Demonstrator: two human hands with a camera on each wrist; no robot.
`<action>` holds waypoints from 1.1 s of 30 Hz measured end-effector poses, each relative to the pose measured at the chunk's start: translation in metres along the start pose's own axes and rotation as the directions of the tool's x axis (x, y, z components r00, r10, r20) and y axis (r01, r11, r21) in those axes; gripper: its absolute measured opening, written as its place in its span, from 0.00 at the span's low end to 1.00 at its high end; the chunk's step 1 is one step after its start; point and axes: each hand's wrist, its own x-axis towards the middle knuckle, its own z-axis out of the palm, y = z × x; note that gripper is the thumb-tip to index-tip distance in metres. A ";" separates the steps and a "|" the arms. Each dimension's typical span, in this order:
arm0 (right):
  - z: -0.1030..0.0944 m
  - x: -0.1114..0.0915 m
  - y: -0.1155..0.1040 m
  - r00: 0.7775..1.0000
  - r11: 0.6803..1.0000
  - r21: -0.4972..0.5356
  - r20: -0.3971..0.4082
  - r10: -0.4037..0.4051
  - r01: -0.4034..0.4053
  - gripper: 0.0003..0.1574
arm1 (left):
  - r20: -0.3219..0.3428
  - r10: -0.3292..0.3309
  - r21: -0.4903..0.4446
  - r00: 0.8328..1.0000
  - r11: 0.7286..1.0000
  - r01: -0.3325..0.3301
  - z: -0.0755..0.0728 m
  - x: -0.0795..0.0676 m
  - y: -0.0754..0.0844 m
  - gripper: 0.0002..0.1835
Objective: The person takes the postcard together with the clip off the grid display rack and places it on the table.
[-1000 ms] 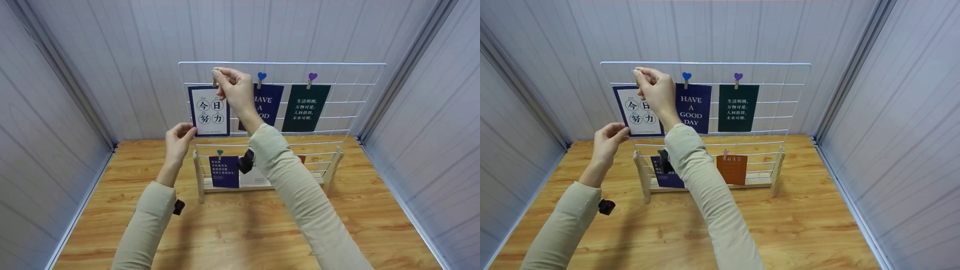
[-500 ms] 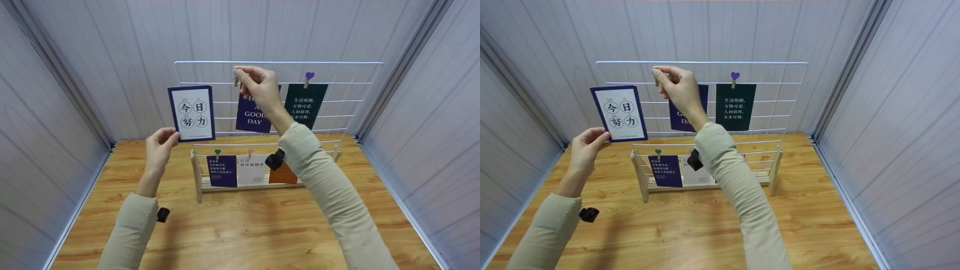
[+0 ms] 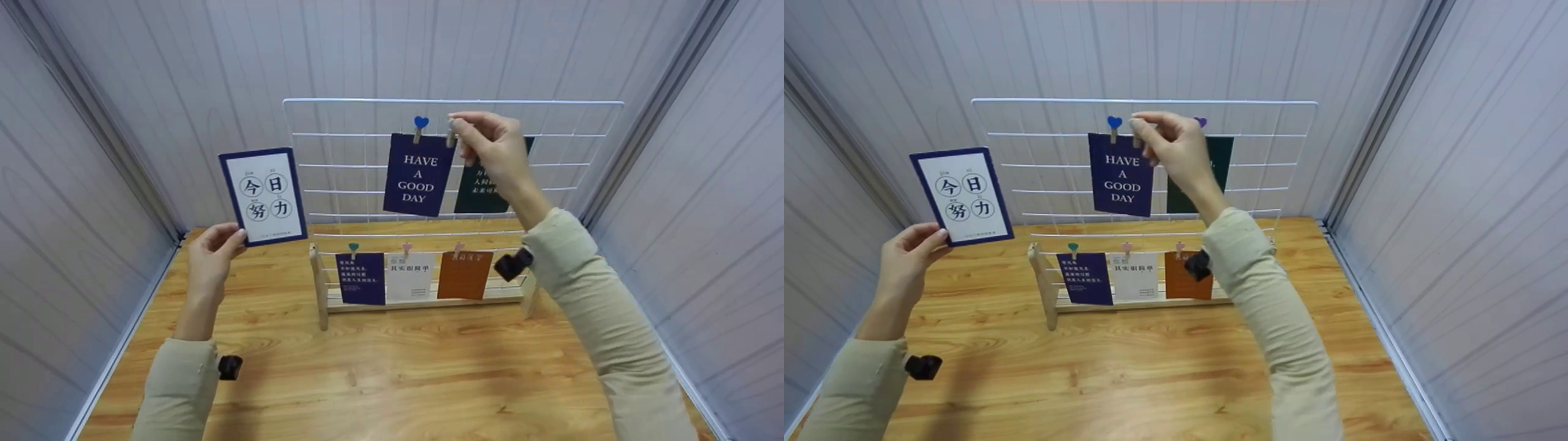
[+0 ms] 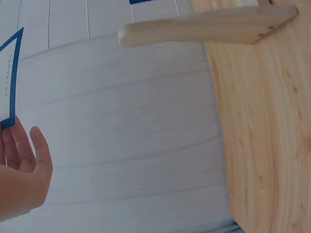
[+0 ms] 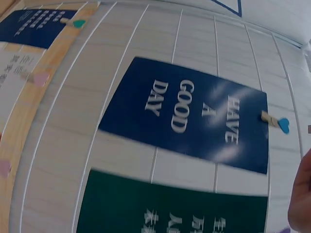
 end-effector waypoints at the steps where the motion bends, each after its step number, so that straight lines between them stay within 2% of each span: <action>1: -0.006 -0.002 0.000 1.000 1.000 0.006 -0.001 -0.003 0.003 0.10 | -0.005 -0.013 -0.001 1.000 1.000 0.013 -0.004 -0.001 0.000 0.06; 9: -0.061 -0.023 -0.001 0.999 0.999 0.041 -0.044 0.027 -0.025 0.10 | -0.056 -0.093 -0.011 0.994 0.996 0.093 -0.033 -0.006 -0.005 0.06; 16: -0.112 -0.049 0.004 0.995 1.000 -0.018 -0.096 0.003 -0.005 0.10 | -0.092 -0.154 -0.004 0.984 0.988 0.154 -0.054 -0.011 -0.015 0.06; 18: -0.126 -0.057 0.007 0.994 1.000 0.005 -0.105 0.010 -0.010 0.11 | -0.101 -0.167 -0.011 0.981 0.986 0.166 -0.060 -0.011 -0.019 0.05; 25: -0.172 -0.090 0.021 0.988 0.987 0.136 -0.113 0.102 -0.086 0.11 | -0.121 -0.242 -0.040 0.963 0.970 0.239 -0.082 -0.015 -0.033 0.03; 30: -0.201 -0.117 0.031 0.975 0.978 0.133 -0.127 0.180 -0.163 0.12 | -0.121 -0.287 -0.040 0.950 0.958 0.284 -0.098 -0.019 -0.043 0.03; 32: -0.211 -0.125 0.036 0.965 0.972 0.116 -0.141 0.221 -0.206 0.12 | -0.126 -0.309 -0.012 0.943 0.951 0.310 -0.109 -0.016 -0.056 0.06; 33: -0.216 -0.129 0.039 0.958 0.967 0.104 -0.148 0.245 -0.231 0.12 | -0.126 -0.299 -0.025 0.946 0.954 0.298 -0.120 -0.010 -0.072 0.08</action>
